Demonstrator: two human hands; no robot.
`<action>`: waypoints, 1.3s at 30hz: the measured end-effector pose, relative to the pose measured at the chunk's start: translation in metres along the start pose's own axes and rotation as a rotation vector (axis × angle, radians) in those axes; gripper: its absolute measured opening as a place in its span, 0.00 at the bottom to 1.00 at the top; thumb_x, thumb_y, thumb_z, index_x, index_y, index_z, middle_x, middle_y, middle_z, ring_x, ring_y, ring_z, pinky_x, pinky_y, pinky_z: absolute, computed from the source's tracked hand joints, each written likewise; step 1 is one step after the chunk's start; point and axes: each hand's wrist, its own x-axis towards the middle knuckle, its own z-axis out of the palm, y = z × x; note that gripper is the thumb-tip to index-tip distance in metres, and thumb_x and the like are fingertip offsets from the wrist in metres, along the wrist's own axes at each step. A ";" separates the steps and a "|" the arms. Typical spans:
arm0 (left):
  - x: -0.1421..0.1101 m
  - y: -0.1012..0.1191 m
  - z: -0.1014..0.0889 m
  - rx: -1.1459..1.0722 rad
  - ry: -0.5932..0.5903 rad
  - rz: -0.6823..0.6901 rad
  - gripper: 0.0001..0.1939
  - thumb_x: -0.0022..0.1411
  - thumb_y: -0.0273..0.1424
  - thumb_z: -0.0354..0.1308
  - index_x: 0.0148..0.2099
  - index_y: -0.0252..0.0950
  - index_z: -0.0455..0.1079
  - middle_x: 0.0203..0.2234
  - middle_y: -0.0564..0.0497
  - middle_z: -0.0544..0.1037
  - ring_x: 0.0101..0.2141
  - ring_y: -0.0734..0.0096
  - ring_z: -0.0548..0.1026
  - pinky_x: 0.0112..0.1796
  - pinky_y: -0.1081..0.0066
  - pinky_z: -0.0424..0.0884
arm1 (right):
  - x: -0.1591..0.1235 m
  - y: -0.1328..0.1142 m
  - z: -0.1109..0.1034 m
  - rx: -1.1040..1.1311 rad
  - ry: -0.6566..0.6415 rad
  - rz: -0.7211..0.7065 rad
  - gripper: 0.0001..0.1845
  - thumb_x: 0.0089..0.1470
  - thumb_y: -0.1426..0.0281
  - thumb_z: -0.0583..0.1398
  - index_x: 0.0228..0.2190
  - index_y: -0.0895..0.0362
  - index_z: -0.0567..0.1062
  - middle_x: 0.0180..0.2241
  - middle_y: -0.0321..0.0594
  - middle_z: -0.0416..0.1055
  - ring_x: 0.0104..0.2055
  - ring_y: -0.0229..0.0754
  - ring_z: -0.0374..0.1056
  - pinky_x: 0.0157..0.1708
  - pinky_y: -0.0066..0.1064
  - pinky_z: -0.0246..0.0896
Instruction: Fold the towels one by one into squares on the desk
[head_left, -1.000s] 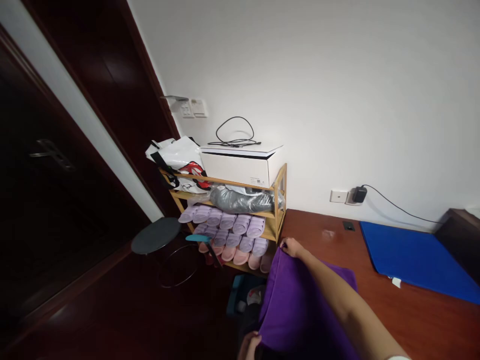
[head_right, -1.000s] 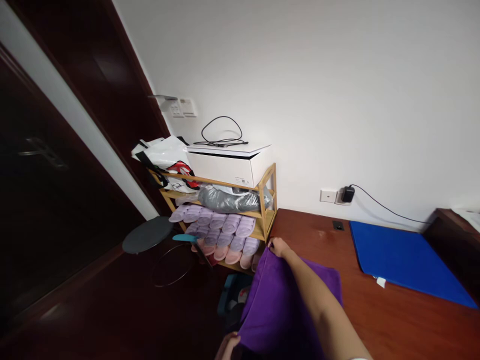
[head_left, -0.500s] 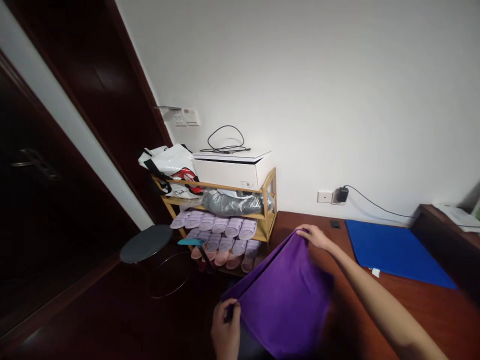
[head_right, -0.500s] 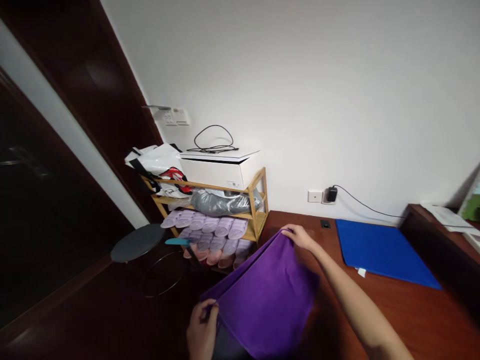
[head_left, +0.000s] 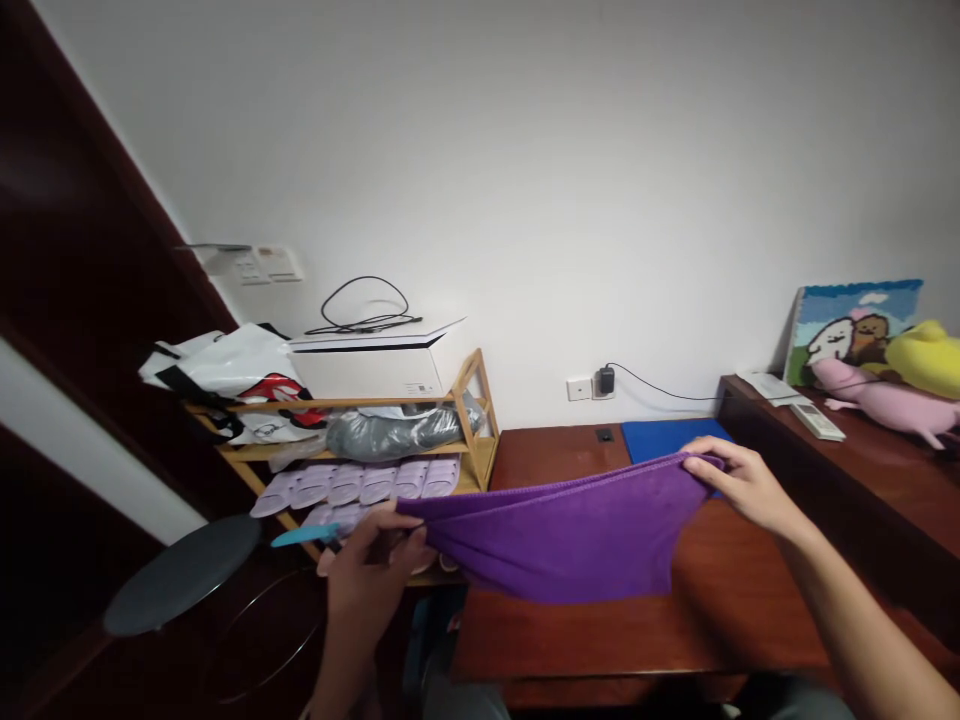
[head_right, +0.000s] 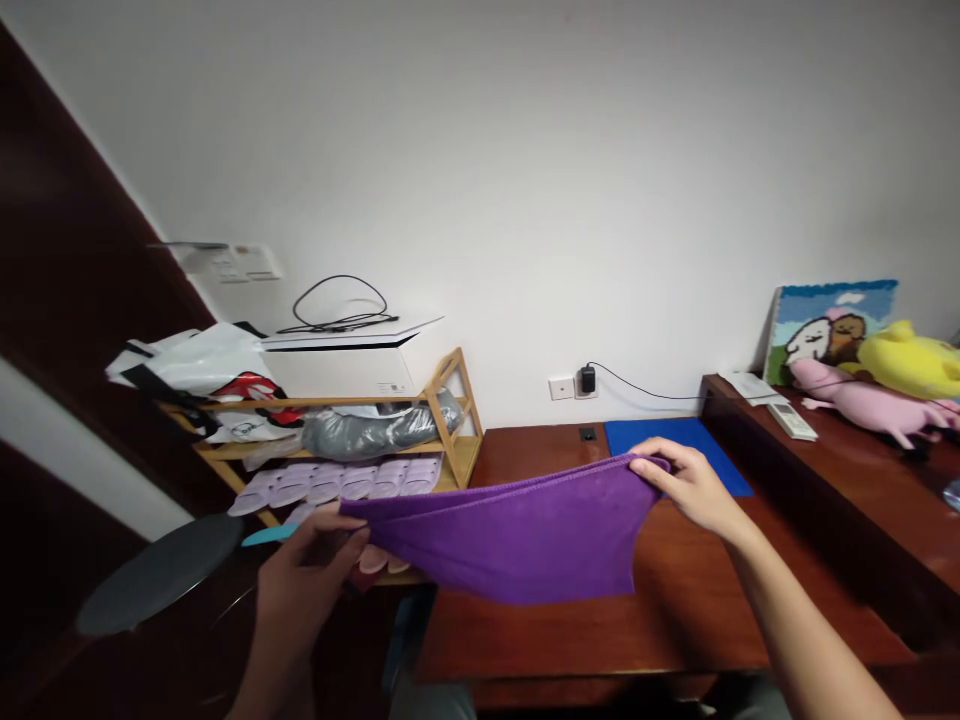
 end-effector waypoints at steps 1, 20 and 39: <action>0.001 0.007 -0.001 -0.015 -0.017 -0.017 0.12 0.44 0.43 0.67 0.27 0.42 0.74 0.26 0.53 0.79 0.29 0.65 0.77 0.28 0.69 0.77 | -0.008 -0.006 -0.007 -0.006 0.017 0.006 0.30 0.52 0.39 0.65 0.32 0.54 0.83 0.33 0.43 0.80 0.35 0.45 0.74 0.35 0.32 0.73; 0.061 -0.101 0.167 0.036 -0.394 -0.067 0.12 0.53 0.40 0.61 0.35 0.37 0.75 0.35 0.46 0.83 0.38 0.60 0.81 0.44 0.61 0.77 | 0.056 0.137 0.056 -0.136 0.080 0.262 0.25 0.56 0.46 0.63 0.38 0.54 0.82 0.39 0.45 0.81 0.43 0.49 0.76 0.48 0.38 0.70; -0.201 -0.272 0.116 0.903 -0.601 0.385 0.28 0.73 0.37 0.42 0.72 0.46 0.63 0.69 0.53 0.66 0.66 0.55 0.67 0.64 0.49 0.66 | -0.202 0.244 0.174 -0.772 -0.293 0.207 0.33 0.72 0.52 0.45 0.72 0.48 0.53 0.73 0.37 0.50 0.75 0.49 0.47 0.73 0.51 0.45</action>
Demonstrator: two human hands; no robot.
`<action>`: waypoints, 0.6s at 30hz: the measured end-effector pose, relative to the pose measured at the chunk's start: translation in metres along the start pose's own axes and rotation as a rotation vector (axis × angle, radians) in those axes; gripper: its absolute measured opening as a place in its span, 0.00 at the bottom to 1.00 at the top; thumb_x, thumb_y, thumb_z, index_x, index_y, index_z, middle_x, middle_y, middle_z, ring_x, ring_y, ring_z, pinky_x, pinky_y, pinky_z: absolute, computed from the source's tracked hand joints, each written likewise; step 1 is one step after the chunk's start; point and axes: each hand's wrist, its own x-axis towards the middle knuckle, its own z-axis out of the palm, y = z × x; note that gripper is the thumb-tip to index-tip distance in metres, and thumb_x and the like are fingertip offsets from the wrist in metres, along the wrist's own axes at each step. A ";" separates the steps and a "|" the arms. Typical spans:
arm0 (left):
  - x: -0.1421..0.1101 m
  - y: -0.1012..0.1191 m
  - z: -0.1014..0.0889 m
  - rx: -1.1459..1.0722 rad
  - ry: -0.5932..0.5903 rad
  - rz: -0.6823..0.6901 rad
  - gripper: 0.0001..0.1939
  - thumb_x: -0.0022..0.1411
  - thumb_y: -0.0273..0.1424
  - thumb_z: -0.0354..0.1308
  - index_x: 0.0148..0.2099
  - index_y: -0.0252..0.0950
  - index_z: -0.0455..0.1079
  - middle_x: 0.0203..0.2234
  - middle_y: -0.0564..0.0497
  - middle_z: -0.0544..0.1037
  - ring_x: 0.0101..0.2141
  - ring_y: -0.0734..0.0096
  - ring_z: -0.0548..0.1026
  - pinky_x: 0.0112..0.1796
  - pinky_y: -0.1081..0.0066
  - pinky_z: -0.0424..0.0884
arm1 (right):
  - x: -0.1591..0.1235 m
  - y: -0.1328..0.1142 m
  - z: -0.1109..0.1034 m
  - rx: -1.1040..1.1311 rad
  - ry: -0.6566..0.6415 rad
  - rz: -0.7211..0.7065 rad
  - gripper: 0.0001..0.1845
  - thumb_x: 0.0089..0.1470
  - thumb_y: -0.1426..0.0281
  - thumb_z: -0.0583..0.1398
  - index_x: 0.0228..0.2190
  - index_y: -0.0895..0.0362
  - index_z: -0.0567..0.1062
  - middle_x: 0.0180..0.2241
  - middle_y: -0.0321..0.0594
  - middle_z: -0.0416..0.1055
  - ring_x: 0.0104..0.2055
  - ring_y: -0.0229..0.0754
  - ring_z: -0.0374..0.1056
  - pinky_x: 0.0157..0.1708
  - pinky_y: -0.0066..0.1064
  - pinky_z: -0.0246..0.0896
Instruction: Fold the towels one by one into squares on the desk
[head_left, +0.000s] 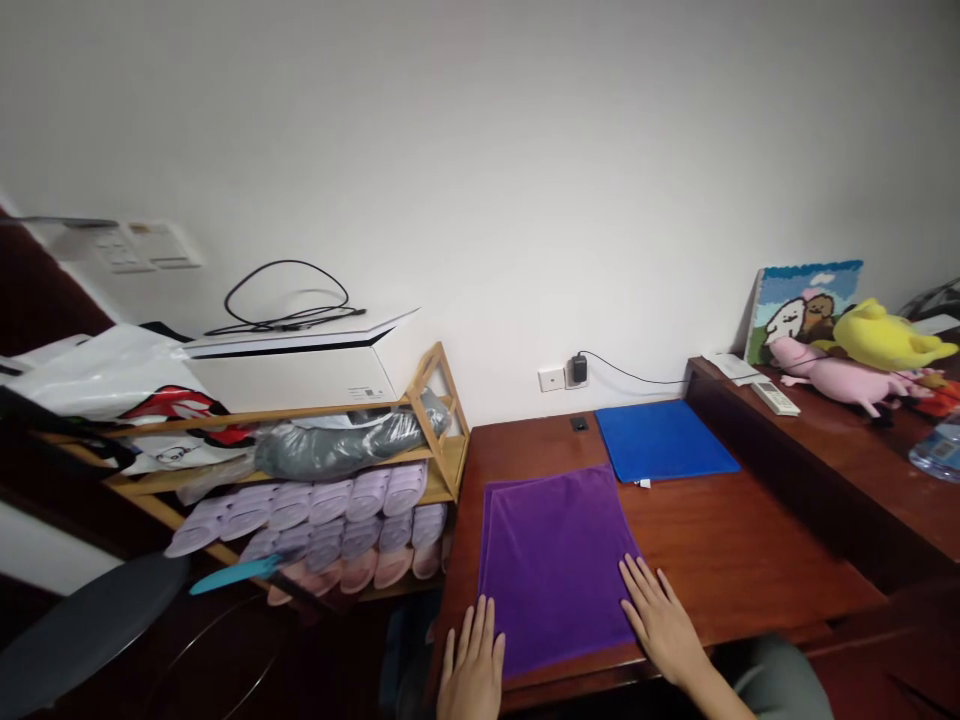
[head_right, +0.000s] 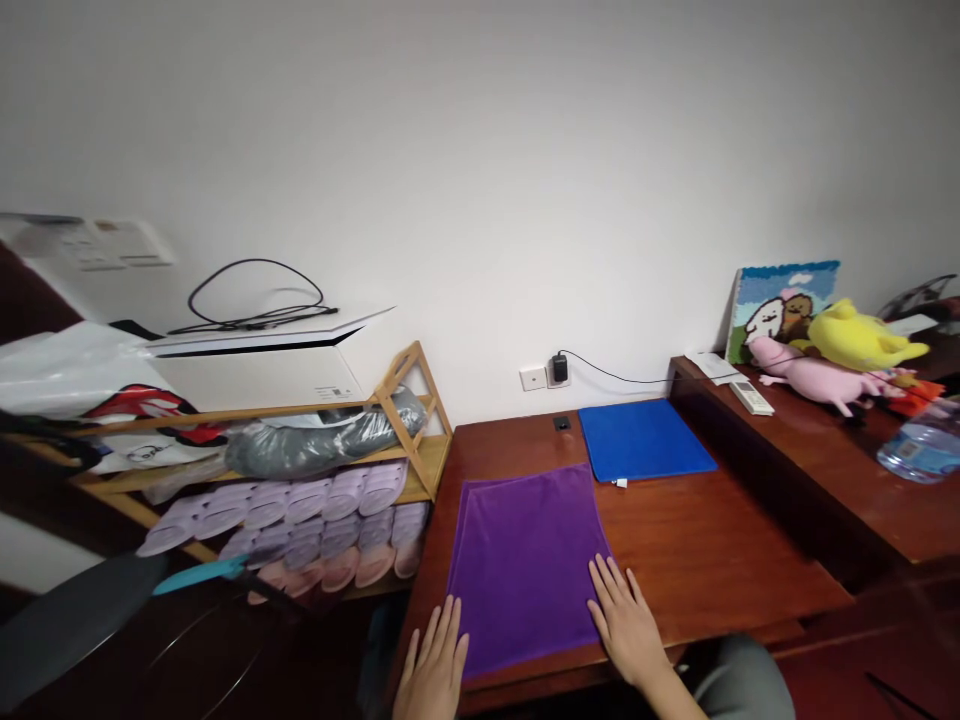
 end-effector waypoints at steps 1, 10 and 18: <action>-0.002 -0.001 0.000 0.014 -0.009 -0.002 0.28 0.73 0.37 0.42 0.71 0.46 0.63 0.69 0.53 0.66 0.67 0.54 0.67 0.63 0.48 0.66 | -0.003 0.000 -0.002 0.002 -0.012 0.003 0.33 0.72 0.51 0.45 0.72 0.48 0.53 0.73 0.36 0.49 0.75 0.49 0.46 0.73 0.52 0.44; 0.056 0.035 -0.035 -0.029 0.010 0.083 0.28 0.76 0.39 0.41 0.72 0.40 0.61 0.70 0.48 0.63 0.70 0.59 0.61 0.68 0.52 0.60 | -0.003 -0.013 -0.008 0.007 0.002 0.027 0.35 0.72 0.49 0.44 0.72 0.49 0.50 0.73 0.36 0.48 0.75 0.49 0.45 0.73 0.51 0.43; 0.038 0.020 -0.020 -0.041 -0.065 0.039 0.31 0.76 0.45 0.43 0.74 0.39 0.58 0.71 0.46 0.62 0.69 0.56 0.62 0.66 0.48 0.62 | -0.016 0.001 -0.004 -0.002 0.016 0.035 0.35 0.70 0.47 0.45 0.70 0.49 0.60 0.71 0.39 0.58 0.73 0.50 0.53 0.73 0.51 0.45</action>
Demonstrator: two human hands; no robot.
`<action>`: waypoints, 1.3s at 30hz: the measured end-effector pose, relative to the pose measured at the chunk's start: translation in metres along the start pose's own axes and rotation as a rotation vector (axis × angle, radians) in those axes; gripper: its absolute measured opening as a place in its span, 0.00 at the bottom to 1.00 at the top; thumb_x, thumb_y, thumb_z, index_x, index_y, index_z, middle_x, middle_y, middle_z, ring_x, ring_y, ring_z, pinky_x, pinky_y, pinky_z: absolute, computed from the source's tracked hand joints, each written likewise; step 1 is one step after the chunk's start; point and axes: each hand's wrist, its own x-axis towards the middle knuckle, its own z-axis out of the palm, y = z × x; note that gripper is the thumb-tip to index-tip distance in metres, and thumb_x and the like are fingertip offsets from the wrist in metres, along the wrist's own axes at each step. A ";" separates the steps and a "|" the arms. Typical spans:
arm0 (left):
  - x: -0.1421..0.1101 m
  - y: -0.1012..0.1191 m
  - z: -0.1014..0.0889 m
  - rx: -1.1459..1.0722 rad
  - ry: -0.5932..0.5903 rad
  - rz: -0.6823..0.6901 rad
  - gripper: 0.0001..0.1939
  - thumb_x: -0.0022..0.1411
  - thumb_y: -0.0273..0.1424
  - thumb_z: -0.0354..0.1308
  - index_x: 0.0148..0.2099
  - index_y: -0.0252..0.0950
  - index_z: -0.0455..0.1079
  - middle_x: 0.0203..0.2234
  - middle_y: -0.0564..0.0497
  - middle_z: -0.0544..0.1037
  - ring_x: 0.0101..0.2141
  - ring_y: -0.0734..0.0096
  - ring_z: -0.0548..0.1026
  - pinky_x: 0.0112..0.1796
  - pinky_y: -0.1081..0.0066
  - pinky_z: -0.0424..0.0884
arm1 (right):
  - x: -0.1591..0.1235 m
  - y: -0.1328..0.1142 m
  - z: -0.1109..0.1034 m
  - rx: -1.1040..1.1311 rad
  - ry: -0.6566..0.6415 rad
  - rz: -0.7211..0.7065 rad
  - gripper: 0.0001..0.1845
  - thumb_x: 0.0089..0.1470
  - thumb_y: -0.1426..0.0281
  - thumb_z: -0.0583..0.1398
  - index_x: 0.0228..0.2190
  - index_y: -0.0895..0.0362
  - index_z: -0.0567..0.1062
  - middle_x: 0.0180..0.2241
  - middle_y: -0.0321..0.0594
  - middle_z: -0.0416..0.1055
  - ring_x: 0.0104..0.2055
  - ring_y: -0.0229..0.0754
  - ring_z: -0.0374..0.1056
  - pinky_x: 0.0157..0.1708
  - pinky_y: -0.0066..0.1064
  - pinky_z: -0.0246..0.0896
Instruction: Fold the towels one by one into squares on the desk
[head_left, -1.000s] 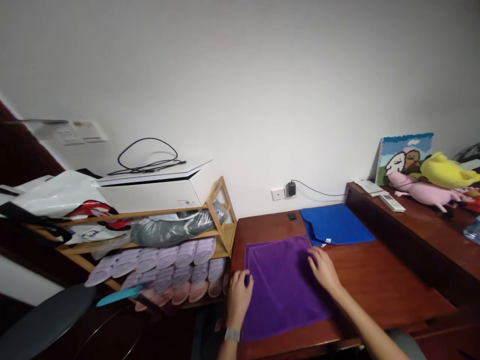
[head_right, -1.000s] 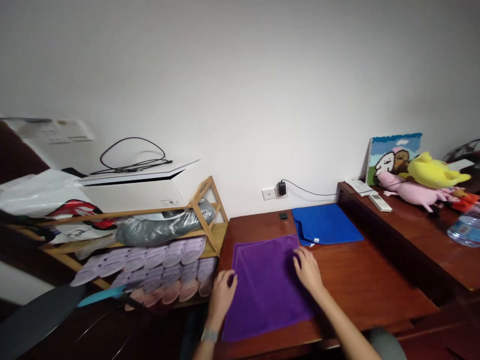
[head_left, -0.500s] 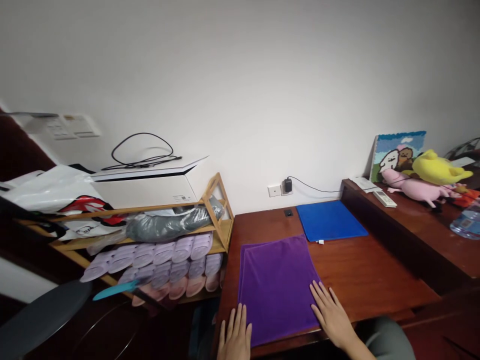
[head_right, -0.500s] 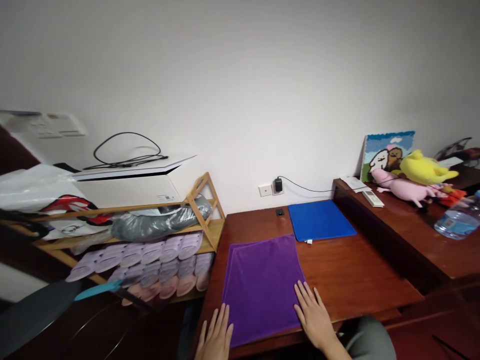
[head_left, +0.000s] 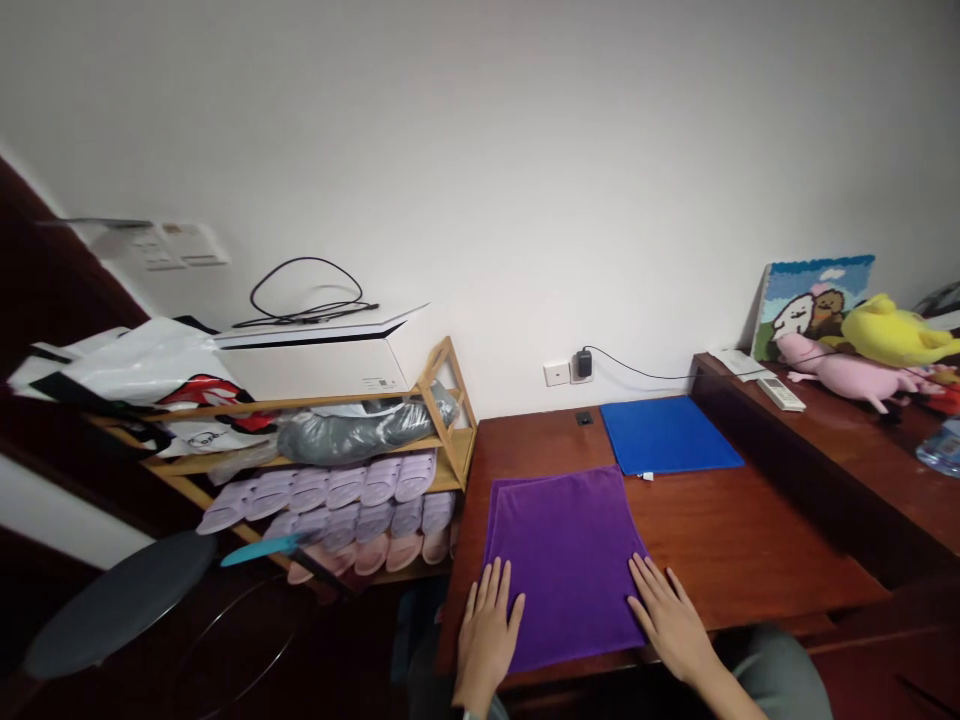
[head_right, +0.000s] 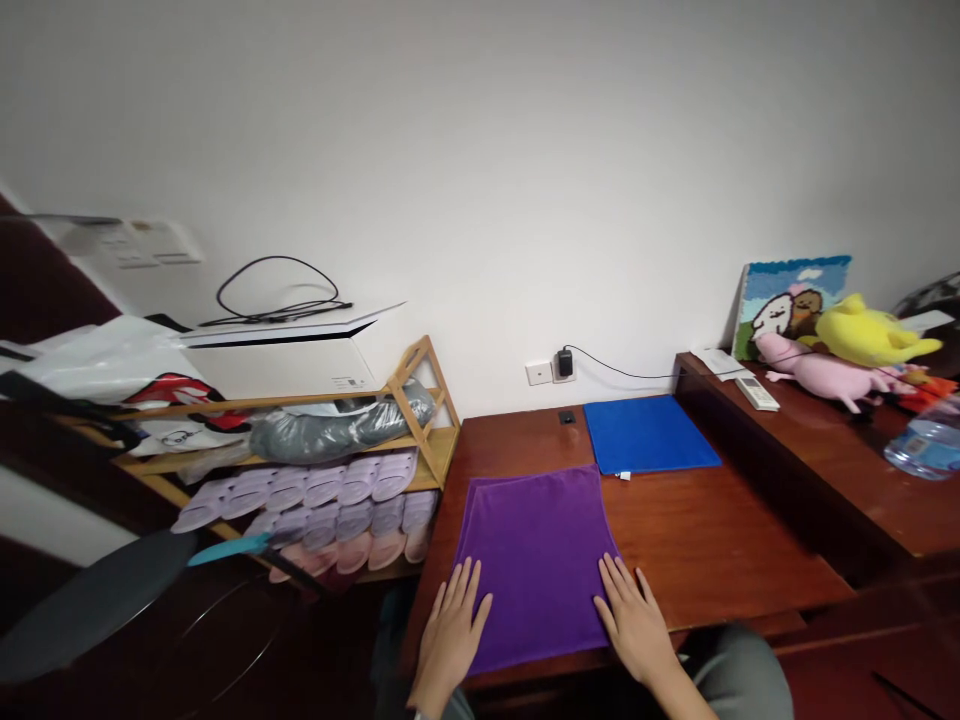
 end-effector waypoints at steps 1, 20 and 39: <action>-0.002 -0.002 0.000 -0.001 0.020 -0.007 0.30 0.76 0.45 0.43 0.73 0.38 0.60 0.70 0.45 0.65 0.68 0.55 0.63 0.66 0.48 0.62 | 0.006 -0.002 -0.004 0.003 0.009 0.010 0.35 0.71 0.48 0.44 0.69 0.50 0.62 0.70 0.40 0.60 0.72 0.50 0.55 0.73 0.51 0.45; 0.157 -0.023 0.023 0.009 -0.096 -0.072 0.35 0.74 0.48 0.41 0.75 0.36 0.54 0.74 0.41 0.55 0.72 0.54 0.54 0.69 0.49 0.52 | 0.167 -0.023 -0.001 -0.045 -0.150 0.134 0.39 0.70 0.51 0.38 0.73 0.57 0.48 0.75 0.43 0.42 0.77 0.46 0.36 0.74 0.47 0.29; 0.189 -0.028 0.025 -0.043 -0.128 0.072 0.31 0.75 0.50 0.43 0.74 0.50 0.56 0.74 0.46 0.56 0.72 0.55 0.54 0.68 0.50 0.53 | 0.212 -0.029 0.002 -0.050 -0.147 0.175 0.38 0.71 0.53 0.38 0.74 0.59 0.47 0.75 0.43 0.41 0.77 0.44 0.35 0.74 0.46 0.26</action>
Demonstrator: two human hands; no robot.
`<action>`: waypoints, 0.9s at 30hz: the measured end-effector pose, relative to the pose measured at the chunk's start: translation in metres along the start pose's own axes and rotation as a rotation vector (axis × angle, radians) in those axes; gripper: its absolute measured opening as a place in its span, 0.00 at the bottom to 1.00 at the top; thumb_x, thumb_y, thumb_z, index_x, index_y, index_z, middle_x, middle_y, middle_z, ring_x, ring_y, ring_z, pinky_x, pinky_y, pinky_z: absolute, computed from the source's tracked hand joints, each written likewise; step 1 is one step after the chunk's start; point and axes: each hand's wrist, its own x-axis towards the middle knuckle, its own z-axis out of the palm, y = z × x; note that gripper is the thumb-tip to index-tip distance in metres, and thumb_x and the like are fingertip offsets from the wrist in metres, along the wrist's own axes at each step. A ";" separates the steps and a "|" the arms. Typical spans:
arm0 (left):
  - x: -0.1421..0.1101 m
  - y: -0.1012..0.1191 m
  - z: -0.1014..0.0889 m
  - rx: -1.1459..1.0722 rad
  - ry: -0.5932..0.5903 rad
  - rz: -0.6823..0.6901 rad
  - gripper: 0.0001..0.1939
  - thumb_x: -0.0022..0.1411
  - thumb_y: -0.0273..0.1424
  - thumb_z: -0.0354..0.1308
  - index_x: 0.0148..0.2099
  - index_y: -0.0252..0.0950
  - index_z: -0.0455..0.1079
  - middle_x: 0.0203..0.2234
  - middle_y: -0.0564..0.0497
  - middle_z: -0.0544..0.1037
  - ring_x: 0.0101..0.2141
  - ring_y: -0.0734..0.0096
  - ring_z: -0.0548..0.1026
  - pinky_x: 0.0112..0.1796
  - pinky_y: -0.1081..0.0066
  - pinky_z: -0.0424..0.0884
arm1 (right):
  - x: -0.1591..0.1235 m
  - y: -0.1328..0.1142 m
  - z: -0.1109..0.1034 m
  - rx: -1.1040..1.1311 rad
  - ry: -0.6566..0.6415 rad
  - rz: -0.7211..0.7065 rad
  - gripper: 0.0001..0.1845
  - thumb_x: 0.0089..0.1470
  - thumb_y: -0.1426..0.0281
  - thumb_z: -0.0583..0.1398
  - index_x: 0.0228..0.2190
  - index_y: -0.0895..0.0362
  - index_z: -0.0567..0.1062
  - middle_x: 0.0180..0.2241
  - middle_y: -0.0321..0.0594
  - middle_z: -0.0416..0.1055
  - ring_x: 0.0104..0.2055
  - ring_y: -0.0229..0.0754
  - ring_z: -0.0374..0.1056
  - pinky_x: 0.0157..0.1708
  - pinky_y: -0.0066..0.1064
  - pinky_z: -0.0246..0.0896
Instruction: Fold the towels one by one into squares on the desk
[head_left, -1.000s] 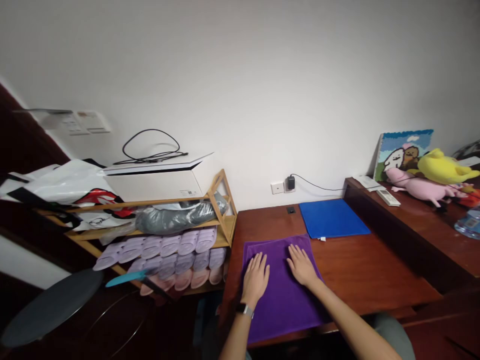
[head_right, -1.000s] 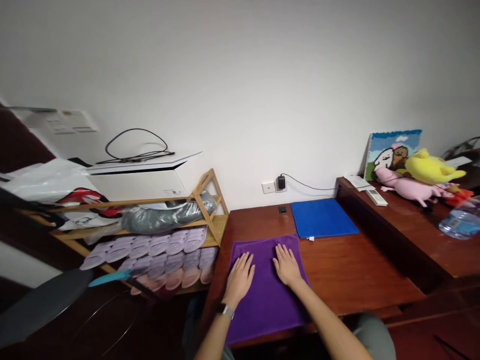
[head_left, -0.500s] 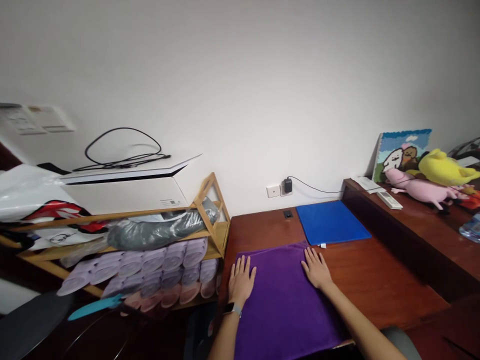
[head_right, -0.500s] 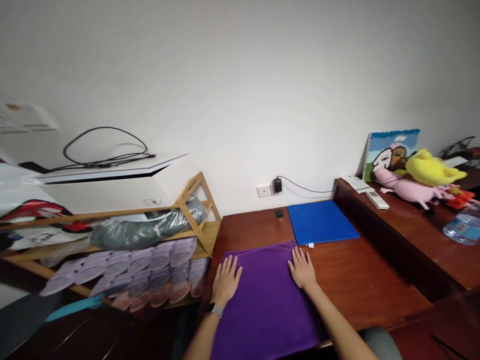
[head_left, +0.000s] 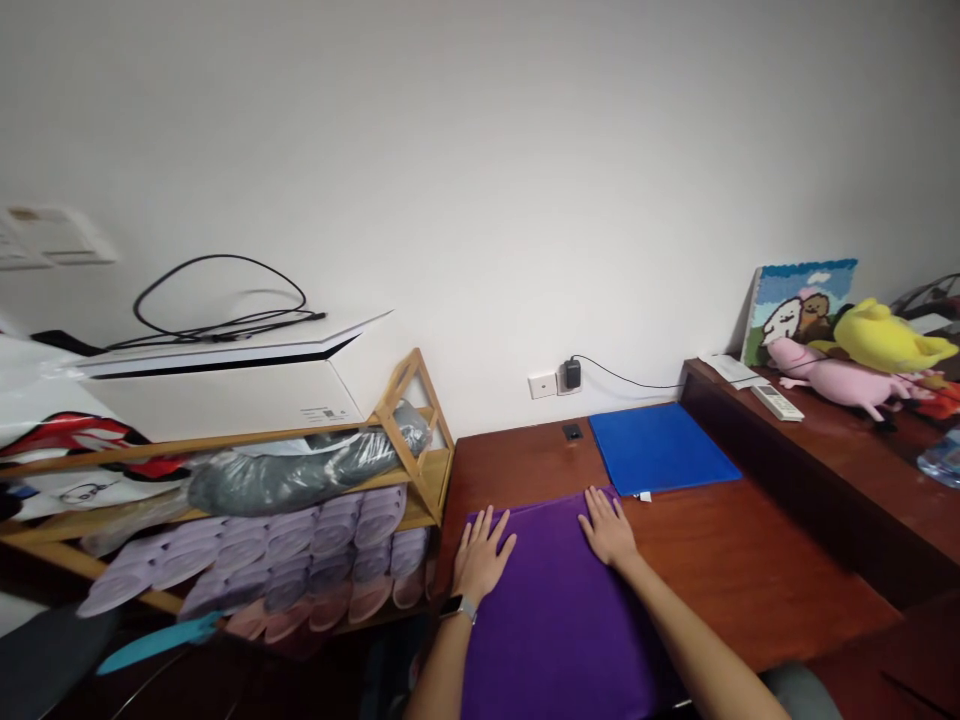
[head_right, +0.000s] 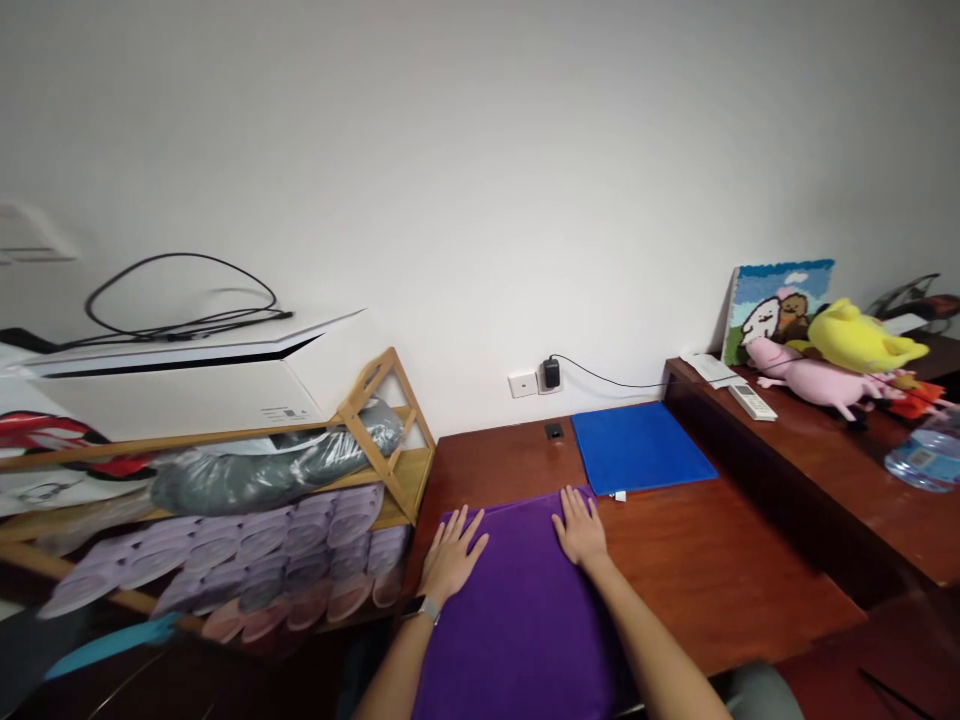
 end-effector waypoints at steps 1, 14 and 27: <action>0.000 -0.005 0.000 0.005 -0.001 -0.014 0.31 0.75 0.50 0.43 0.74 0.49 0.56 0.74 0.46 0.56 0.72 0.56 0.54 0.69 0.51 0.53 | 0.000 0.010 -0.002 -0.007 0.003 0.024 0.38 0.71 0.53 0.38 0.74 0.59 0.46 0.76 0.42 0.40 0.77 0.44 0.35 0.74 0.46 0.26; -0.017 0.054 -0.004 -0.033 0.165 0.094 0.28 0.77 0.43 0.39 0.74 0.44 0.58 0.73 0.46 0.59 0.71 0.57 0.57 0.69 0.51 0.55 | -0.028 -0.035 -0.003 0.026 0.089 -0.179 0.37 0.71 0.56 0.37 0.73 0.60 0.49 0.75 0.41 0.42 0.77 0.47 0.34 0.74 0.46 0.25; -0.028 0.019 0.004 0.038 0.057 -0.093 0.31 0.75 0.49 0.41 0.74 0.49 0.56 0.73 0.48 0.59 0.71 0.54 0.56 0.68 0.49 0.54 | -0.028 0.015 -0.012 0.027 -0.006 -0.029 0.37 0.70 0.54 0.39 0.73 0.58 0.50 0.75 0.42 0.42 0.77 0.44 0.36 0.74 0.45 0.30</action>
